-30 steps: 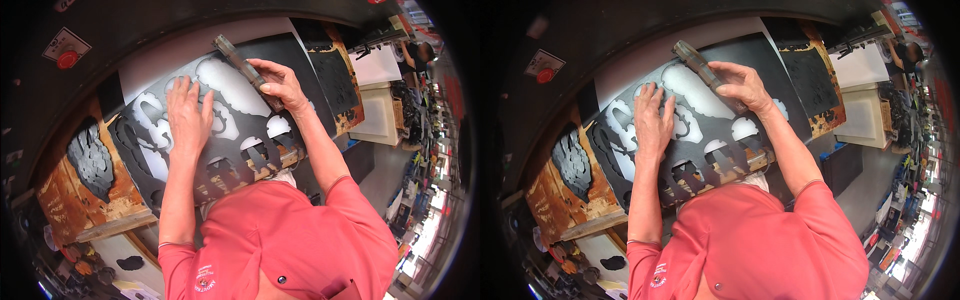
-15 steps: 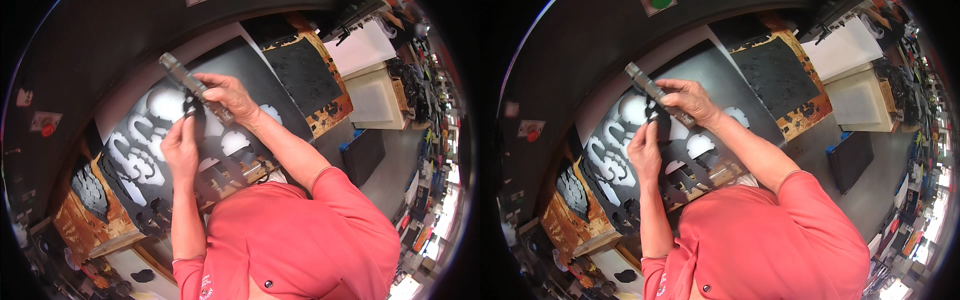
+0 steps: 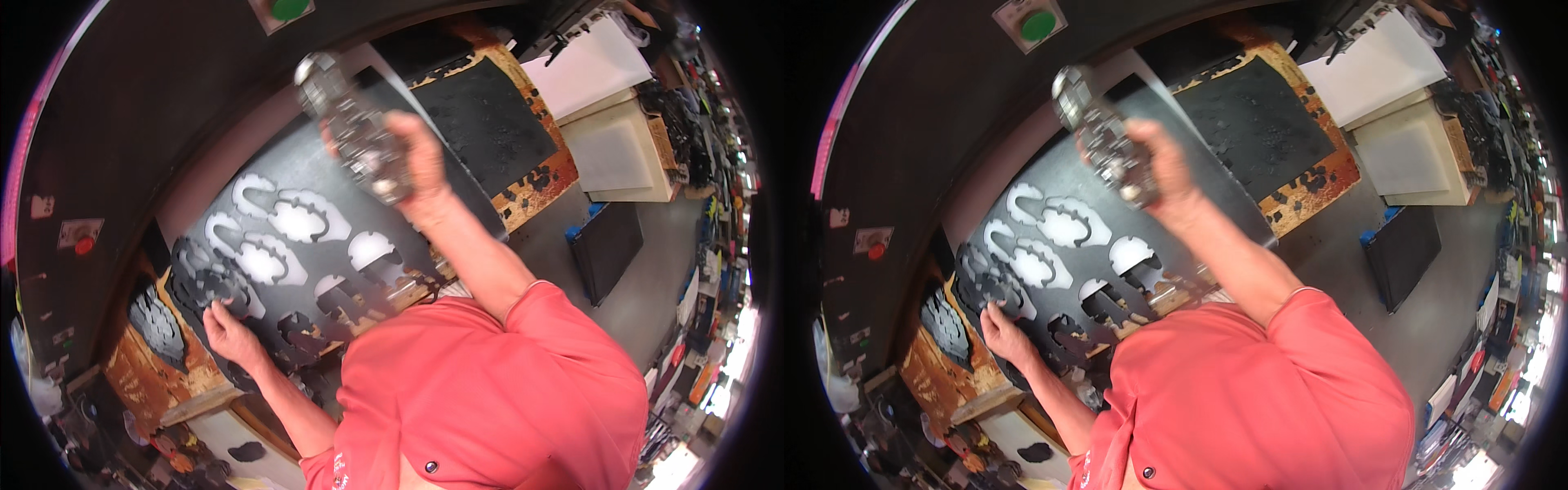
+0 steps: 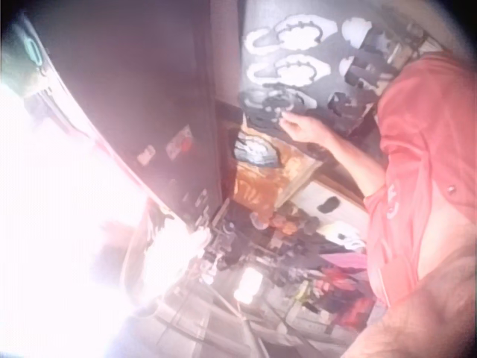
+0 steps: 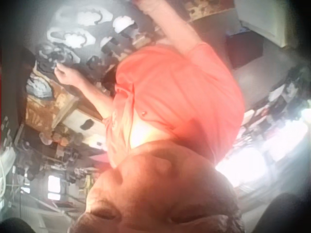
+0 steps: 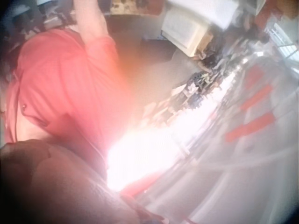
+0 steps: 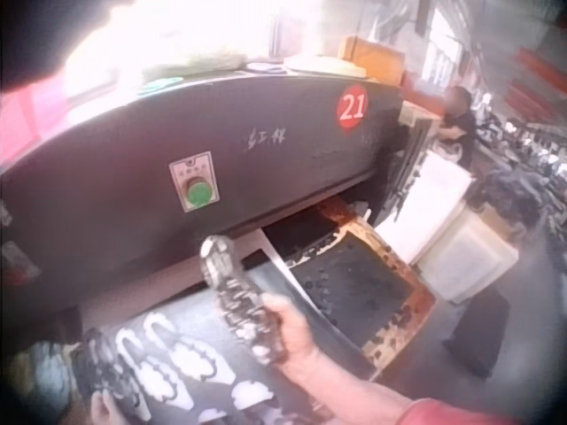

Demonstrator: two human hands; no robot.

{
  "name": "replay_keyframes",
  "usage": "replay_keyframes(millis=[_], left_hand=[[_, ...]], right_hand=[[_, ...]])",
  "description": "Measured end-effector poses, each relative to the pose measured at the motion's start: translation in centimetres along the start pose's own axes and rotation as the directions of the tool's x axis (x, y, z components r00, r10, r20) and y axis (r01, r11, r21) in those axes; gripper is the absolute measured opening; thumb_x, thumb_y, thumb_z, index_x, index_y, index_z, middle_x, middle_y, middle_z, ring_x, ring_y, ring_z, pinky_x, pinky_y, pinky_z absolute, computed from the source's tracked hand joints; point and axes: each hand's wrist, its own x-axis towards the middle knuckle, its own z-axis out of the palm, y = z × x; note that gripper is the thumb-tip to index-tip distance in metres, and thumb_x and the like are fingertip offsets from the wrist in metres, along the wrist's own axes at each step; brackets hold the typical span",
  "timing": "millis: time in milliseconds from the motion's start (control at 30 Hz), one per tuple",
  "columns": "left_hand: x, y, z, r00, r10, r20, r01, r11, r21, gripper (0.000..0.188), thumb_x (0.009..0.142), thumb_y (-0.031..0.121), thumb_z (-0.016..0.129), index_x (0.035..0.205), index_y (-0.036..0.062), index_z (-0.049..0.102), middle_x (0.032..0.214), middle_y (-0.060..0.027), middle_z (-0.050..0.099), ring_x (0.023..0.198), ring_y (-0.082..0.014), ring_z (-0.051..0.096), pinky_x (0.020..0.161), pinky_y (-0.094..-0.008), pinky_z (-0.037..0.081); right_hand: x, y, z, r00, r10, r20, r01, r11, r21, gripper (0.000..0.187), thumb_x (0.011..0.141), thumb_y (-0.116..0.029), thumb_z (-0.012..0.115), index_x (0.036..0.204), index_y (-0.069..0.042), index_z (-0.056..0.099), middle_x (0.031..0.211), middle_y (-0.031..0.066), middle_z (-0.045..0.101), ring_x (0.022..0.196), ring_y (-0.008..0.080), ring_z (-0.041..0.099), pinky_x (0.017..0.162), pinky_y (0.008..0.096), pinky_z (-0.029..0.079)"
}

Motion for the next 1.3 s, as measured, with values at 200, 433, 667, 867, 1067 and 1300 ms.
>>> replay_keyframes(millis=[200,433,667,867,1067,1300], left_hand=[[-0.4,0.0,1.2,0.993,0.117,-0.031,-0.116,0.993,0.021,0.026,0.112,0.014,0.059,0.093,-0.0018,0.067,0.082,0.0036,0.056,0.078,-0.0065,0.046,0.071,-0.0245,0.04],[-0.5,0.4,1.1,0.991,0.127,-0.041,-0.123,0.988,0.091,0.027,0.112,0.016,0.06,0.093,-0.0017,0.068,0.08,0.0036,0.056,0.074,-0.0072,0.046,0.068,-0.0255,0.041],[-0.4,-0.5,1.0,0.987,0.153,-0.042,-0.149,0.984,0.096,0.029,0.112,0.019,0.061,0.093,-0.0015,0.067,0.082,0.0035,0.061,0.077,-0.0069,0.048,0.071,-0.0246,0.042],[-0.3,-0.4,0.9,0.987,0.162,-0.013,-0.16,0.984,0.075,0.03,0.112,0.02,0.061,0.092,-0.0013,0.066,0.082,0.0031,0.059,0.078,-0.007,0.048,0.072,-0.0246,0.043],[-0.4,-0.8,0.8,0.989,0.146,-0.008,-0.146,0.987,0.067,0.029,0.112,0.018,0.061,0.093,-0.0023,0.066,0.082,0.0014,0.059,0.078,-0.0086,0.049,0.073,-0.0261,0.044],[-0.4,0.1,1.0,0.992,0.126,-0.01,-0.125,0.99,0.067,0.028,0.112,0.019,0.062,0.095,-0.001,0.07,0.085,0.0033,0.062,0.079,-0.0074,0.051,0.074,-0.0248,0.044]], right_hand=[[-3.3,-10.6,-1.2,0.97,-0.197,0.143,0.112,0.882,0.458,0.107,0.083,-0.034,0.087,0.16,0.01,0.027,0.156,0.0339,0.04,0.144,0.0454,0.045,0.118,0.0579,0.047],[-5.3,-11.5,-8.7,0.894,-0.157,-0.419,0.375,0.773,0.511,0.065,0.098,-0.033,0.068,0.15,0.002,0.048,0.148,0.0283,0.05,0.134,0.0447,0.05,0.107,0.0584,0.05],[-5.8,-11.4,-7.6,0.764,-0.544,-0.347,0.059,0.595,-0.802,0.068,0.091,-0.031,0.085,0.145,0.003,0.062,0.113,0.0059,0.073,0.102,0.018,0.072,0.093,0.0314,0.057],[-4.5,-7.7,-7.8,0.865,-0.441,0.239,-0.014,-0.497,-0.868,0.054,0.091,-0.041,0.083,0.13,-0.005,0.075,0.118,0.0158,0.072,0.11,0.0289,0.071,0.097,0.0382,0.056],[-3.6,-10.5,-11.3,0.849,-0.496,0.182,-0.003,-0.35,-0.937,0.029,0.1,-0.019,0.071,0.124,-0.005,0.077,0.105,0.0129,0.077,0.094,0.0276,0.075,0.085,0.0357,0.058],[-5.4,-10.9,-8.9,0.854,-0.498,-0.152,-0.218,-0.077,-0.973,0.046,0.094,-0.031,0.08,0.128,-0.001,0.073,0.116,0.0156,0.077,0.112,0.0323,0.072,0.099,0.0387,0.056]])
